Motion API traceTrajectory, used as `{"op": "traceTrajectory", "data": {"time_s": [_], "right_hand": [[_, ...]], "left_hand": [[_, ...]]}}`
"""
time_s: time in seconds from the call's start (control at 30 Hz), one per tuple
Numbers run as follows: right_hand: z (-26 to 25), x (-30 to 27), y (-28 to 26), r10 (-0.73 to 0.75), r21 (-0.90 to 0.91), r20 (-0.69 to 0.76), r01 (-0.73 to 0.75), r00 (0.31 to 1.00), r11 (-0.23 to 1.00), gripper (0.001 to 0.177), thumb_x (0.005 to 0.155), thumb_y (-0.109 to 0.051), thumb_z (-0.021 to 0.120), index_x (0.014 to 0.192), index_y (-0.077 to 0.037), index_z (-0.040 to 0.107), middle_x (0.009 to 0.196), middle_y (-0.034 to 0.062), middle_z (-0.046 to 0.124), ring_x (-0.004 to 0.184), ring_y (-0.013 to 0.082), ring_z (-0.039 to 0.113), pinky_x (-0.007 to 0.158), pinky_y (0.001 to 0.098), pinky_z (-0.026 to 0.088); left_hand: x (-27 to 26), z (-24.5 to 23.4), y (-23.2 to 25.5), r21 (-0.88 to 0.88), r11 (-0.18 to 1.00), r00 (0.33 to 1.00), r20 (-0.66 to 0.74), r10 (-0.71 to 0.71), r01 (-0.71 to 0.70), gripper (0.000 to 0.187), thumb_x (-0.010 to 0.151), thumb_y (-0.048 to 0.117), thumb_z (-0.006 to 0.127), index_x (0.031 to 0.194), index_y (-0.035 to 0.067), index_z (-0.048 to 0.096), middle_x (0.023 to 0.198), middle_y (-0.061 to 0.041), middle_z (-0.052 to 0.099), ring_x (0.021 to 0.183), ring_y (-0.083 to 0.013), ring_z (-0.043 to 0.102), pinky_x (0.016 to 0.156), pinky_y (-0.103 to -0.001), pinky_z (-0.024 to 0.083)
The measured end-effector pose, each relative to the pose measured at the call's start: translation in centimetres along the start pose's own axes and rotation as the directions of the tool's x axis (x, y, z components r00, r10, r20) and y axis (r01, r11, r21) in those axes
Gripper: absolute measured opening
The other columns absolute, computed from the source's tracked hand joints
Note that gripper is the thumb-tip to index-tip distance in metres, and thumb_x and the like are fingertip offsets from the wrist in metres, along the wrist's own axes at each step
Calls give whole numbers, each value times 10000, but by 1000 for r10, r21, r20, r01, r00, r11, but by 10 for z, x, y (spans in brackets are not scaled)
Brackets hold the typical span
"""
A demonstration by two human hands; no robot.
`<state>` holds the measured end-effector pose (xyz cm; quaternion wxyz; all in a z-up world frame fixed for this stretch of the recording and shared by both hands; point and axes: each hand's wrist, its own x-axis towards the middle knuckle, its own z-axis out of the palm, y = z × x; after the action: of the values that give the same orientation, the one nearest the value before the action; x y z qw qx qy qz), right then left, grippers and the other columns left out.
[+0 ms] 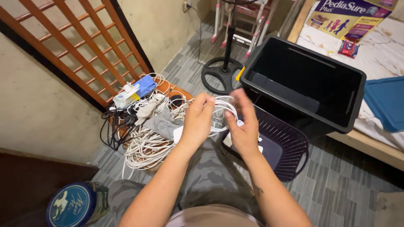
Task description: The person untangles a large pile of white and black cables on a wooden chair. They separate individual cables, coil them neatly, and place them into a black plastic basket. The person handles the cables by hand, sorting them one by one from the tangled mass.
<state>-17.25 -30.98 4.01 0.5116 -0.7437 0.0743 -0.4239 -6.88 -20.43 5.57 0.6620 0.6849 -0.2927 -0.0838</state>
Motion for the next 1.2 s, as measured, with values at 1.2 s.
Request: {"op": "traceTrajectory", "data": {"time_s": [1.2], "right_hand": [[27, 7, 23, 515, 496, -105, -404, 851, 769, 265, 890, -59, 738, 936, -115, 483, 759, 27, 626, 654, 124, 601, 593, 263, 522]], "left_hand": [[-32, -45, 9, 69, 990, 988, 75, -132, 127, 192, 976, 238, 631, 1002, 53, 677, 707, -24, 630, 644, -84, 548, 593, -281, 459]]}}
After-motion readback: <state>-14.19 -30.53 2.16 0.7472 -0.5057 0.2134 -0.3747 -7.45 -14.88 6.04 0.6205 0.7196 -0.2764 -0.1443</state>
